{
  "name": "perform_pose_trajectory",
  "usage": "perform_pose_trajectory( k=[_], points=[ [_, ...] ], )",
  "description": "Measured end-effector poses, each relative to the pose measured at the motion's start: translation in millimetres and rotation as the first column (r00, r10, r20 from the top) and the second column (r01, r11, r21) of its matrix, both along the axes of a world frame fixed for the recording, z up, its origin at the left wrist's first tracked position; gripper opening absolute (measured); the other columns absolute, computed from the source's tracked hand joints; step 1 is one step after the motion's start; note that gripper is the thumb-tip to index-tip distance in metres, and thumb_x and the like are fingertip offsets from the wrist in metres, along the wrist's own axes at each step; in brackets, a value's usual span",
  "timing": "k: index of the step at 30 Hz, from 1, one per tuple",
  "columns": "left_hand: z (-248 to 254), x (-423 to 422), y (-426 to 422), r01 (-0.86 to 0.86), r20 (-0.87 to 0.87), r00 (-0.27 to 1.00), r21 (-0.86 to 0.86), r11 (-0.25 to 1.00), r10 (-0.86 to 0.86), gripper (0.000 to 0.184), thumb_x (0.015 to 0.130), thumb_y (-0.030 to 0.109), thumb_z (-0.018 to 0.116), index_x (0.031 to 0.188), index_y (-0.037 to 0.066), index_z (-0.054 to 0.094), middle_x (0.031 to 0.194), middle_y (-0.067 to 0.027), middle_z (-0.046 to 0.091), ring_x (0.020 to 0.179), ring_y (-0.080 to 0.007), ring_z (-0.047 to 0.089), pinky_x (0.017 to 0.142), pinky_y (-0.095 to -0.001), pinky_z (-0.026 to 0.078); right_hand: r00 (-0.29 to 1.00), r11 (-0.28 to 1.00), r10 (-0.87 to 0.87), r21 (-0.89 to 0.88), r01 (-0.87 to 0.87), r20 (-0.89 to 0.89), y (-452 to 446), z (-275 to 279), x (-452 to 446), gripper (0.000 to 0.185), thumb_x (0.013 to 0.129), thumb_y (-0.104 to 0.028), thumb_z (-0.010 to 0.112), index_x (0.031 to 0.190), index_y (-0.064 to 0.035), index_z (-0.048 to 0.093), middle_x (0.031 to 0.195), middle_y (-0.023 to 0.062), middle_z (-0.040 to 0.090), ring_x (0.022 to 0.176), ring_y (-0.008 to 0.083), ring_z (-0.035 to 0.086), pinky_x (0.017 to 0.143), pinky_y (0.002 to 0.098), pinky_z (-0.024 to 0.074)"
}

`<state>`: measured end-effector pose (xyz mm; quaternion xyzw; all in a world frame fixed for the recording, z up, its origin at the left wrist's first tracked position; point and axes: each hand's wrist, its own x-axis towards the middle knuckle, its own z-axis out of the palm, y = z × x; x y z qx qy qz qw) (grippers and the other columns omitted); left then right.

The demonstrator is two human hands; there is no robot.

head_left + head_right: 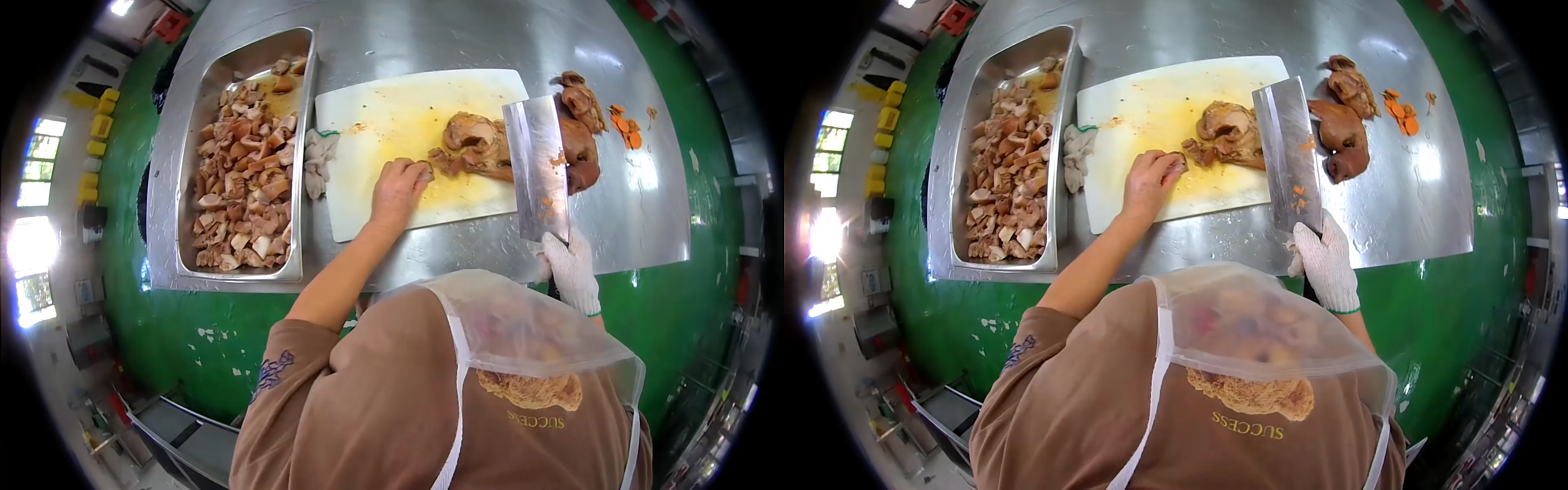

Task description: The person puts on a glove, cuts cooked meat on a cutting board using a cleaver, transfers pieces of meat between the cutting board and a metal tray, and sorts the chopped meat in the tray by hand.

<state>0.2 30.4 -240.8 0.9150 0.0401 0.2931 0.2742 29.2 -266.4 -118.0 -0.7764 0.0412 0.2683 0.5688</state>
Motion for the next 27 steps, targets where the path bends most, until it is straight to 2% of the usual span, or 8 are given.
perform_pose_trajectory(
  k=[7,13,16,19,20,23,26,27],
  points=[
    [-2,-12,12,0.108,0.035,0.993,0.138,0.985,-0.114,0.019,0.072,0.008,0.075,0.084,0.004,0.062,0.096,-0.0094,0.066,0.085,-0.0266,0.063,0.073,-0.0348,0.053,0.988,0.989,-0.123,0.070,0.130,-0.098,-10,-5,-8,0.020,0.092,-0.013,0.053,0.104,0.0033,0.052,0.070,0.0105,0.056,0.044,0.0115,0.049,0.040,0.0289,0.0430],
    [2,-6,16,0.112,-0.235,0.969,0.166,0.980,-0.071,0.035,0.073,0.015,0.076,0.102,0.005,0.059,0.087,-0.0070,0.064,0.080,-0.0262,0.060,0.070,-0.0363,0.051,0.989,0.985,-0.145,0.083,0.148,-0.040,-19,-9,-5,0.021,0.091,-0.014,0.053,0.103,0.0033,0.052,0.070,0.0098,0.054,0.043,0.0124,0.048,0.040,0.0301,0.0437],
    [18,11,1,0.040,-0.334,0.942,0.074,0.996,-0.013,0.047,0.076,0.025,0.076,0.113,0.007,0.052,0.083,-0.0072,0.060,0.080,-0.0276,0.057,0.072,-0.0380,0.050,0.979,0.974,-0.199,0.100,0.203,-0.054,-28,-15,-4,0.020,0.090,-0.014,0.054,0.102,0.0026,0.051,0.069,0.0090,0.053,0.042,0.0128,0.047,0.040,0.0303,0.0439],
    [12,32,-28,0.034,-0.264,0.963,0.294,0.955,0.047,0.054,0.073,0.036,0.075,0.114,0.009,0.050,0.088,-0.0079,0.056,0.083,-0.0297,0.057,0.072,-0.0441,0.048,0.958,0.957,-0.267,0.091,0.276,-0.103,-27,-12,-5,0.020,0.090,-0.014,0.054,0.101,0.0017,0.051,0.069,0.0082,0.052,0.042,0.0130,0.046,0.040,0.0302,0.0439],
    [6,38,-33,0.008,-0.292,0.951,0.345,0.939,0.099,0.050,0.075,0.038,0.073,0.111,0.010,0.053,0.094,-0.0079,0.055,0.084,-0.0281,0.057,0.068,-0.0412,0.050,0.949,0.949,-0.293,0.085,0.303,-0.119,-27,-11,-6,0.019,0.090,-0.014,0.054,0.101,0.0014,0.050,0.069,0.0079,0.052,0.042,0.0130,0.046,0.040,0.0301,0.0439],
    [-23,52,-24,0.005,-0.208,0.974,0.410,0.912,0.088,0.043,0.077,0.035,0.071,0.107,0.009,0.055,0.090,-0.0087,0.056,0.081,-0.0256,0.057,0.059,-0.0367,0.050,0.962,0.967,-0.243,0.051,0.250,-0.121,-32,-18,-4,0.019,0.090,-0.014,0.054,0.102,0.0003,0.049,0.070,0.0075,0.051,0.042,0.0128,0.045,0.040,0.0303,0.0438],
    [-18,52,-4,0.090,-0.206,0.978,0.294,0.952,-0.029,0.033,0.083,0.031,0.067,0.105,0.009,0.056,0.084,-0.0075,0.057,0.077,-0.0202,0.057,0.051,-0.0307,0.047,0.963,0.964,-0.247,0.071,0.255,-0.106,-37,-23,-8,0.018,0.090,-0.013,0.054,0.101,-0.0005,0.049,0.070,0.0071,0.051,0.043,0.0123,0.044,0.040,0.0308,0.0433],
    [-11,52,0,0.079,-0.292,0.949,-0.156,0.985,-0.122,0.031,0.085,0.031,0.066,0.104,0.010,0.056,0.082,-0.0063,0.058,0.074,-0.0181,0.057,0.049,-0.0289,0.046,0.967,0.966,-0.238,0.080,0.246,-0.095,-37,-25,-7,0.017,0.090,-0.013,0.053,0.101,-0.0006,0.049,0.070,0.0070,0.051,0.043,0.0121,0.044,0.040,0.0309,0.0431]
  ],
)
